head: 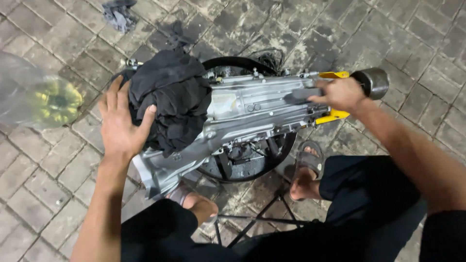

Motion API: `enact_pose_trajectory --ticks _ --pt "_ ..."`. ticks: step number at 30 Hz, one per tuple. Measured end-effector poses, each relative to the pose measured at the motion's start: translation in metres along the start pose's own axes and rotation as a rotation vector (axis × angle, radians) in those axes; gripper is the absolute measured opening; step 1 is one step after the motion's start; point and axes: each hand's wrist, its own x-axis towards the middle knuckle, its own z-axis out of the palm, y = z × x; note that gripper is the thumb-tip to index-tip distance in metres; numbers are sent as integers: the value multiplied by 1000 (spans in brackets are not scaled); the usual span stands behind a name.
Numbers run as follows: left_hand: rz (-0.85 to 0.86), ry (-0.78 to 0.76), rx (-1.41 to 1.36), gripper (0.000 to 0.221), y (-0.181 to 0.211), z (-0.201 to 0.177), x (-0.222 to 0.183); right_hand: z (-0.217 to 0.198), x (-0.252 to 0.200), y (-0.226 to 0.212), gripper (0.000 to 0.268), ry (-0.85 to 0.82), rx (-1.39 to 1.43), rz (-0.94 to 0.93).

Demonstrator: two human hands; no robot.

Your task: Cleaning the exterior of a transmission casing using a metal scraper to remove dirt and residue.

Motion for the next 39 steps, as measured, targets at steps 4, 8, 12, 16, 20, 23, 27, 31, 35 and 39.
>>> enact_pose_trajectory --ticks 4,8,12,16,20,23,27,31,35,39 --pt "53 3 -11 68 1 0 -1 -19 10 -40 58 28 189 -32" --pt "5 -34 -8 69 7 -7 9 -14 5 2 74 -163 107 -54" --pt "11 -15 36 67 9 -6 2 24 15 9 74 -6 82 -50" --pt "-25 -40 14 72 11 -6 0 -21 20 -52 72 85 146 -156" --pt "10 -19 17 69 6 -7 5 -35 8 -15 79 -147 246 -118" --pt "-103 -77 25 77 17 -11 6 -26 6 3 86 -230 143 -56" --pt "-237 -180 47 84 28 -15 10 -24 23 -50 86 -32 275 -196" --pt "-78 -73 -11 77 16 -12 4 -42 16 -38 76 -109 326 -173" --pt "-100 -72 -2 76 19 -10 6 -22 -4 13 80 -209 177 -31" --pt "-53 -54 40 76 16 -7 4 -26 14 -30 80 -77 212 -125"
